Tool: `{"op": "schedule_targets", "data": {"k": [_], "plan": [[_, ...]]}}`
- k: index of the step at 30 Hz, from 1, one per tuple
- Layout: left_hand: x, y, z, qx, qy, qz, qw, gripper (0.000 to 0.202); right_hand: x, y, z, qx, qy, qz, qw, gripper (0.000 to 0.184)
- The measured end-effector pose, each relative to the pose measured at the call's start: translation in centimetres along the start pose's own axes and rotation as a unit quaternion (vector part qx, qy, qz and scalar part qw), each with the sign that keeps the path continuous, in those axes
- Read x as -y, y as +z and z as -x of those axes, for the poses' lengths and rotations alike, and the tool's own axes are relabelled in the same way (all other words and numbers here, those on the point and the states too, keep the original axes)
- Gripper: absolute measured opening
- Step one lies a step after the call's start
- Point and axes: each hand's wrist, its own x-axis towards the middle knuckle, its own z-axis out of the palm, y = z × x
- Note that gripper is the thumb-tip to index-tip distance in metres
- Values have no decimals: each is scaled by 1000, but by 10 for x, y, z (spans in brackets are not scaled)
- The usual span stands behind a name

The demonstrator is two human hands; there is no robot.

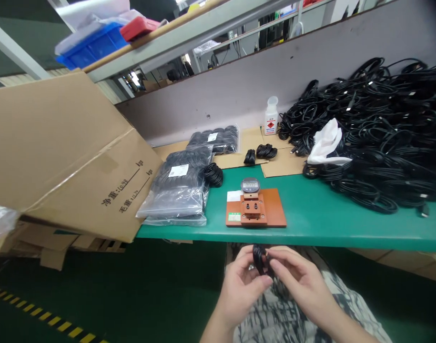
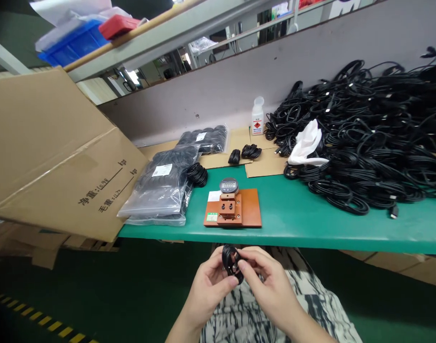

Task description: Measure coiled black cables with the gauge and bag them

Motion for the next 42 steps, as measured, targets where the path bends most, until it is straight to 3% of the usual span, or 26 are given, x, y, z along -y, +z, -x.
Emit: {"op": "schedule_targets", "data": {"k": [5,10,15,19,24,30,36,42], "plan": [[-5,4,7,-33,-11,-92,995,30,9,-2,-5,45,-34,86,995,18],[2,6,14,-80,6,-140,987,52,13,-2,-8,27,-50,120,991,18],[1,6,18,-84,2,-154,984,53,12,1,-7,18,-60,137,989,20],[10,3,19,-67,70,-301,949,83,15,5,-6,25,-5,100,995,24],[17,-4,13,-17,126,-421,898,104,15,6,-3,28,94,2,995,35],[7,-8,9,-15,178,-476,861,88,9,5,1,20,120,-30,992,36],[3,-11,12,13,125,-482,867,104,13,7,-2,16,116,-19,993,38],[6,-12,11,-16,151,-456,877,73,12,8,-5,35,121,-35,991,34]]}}
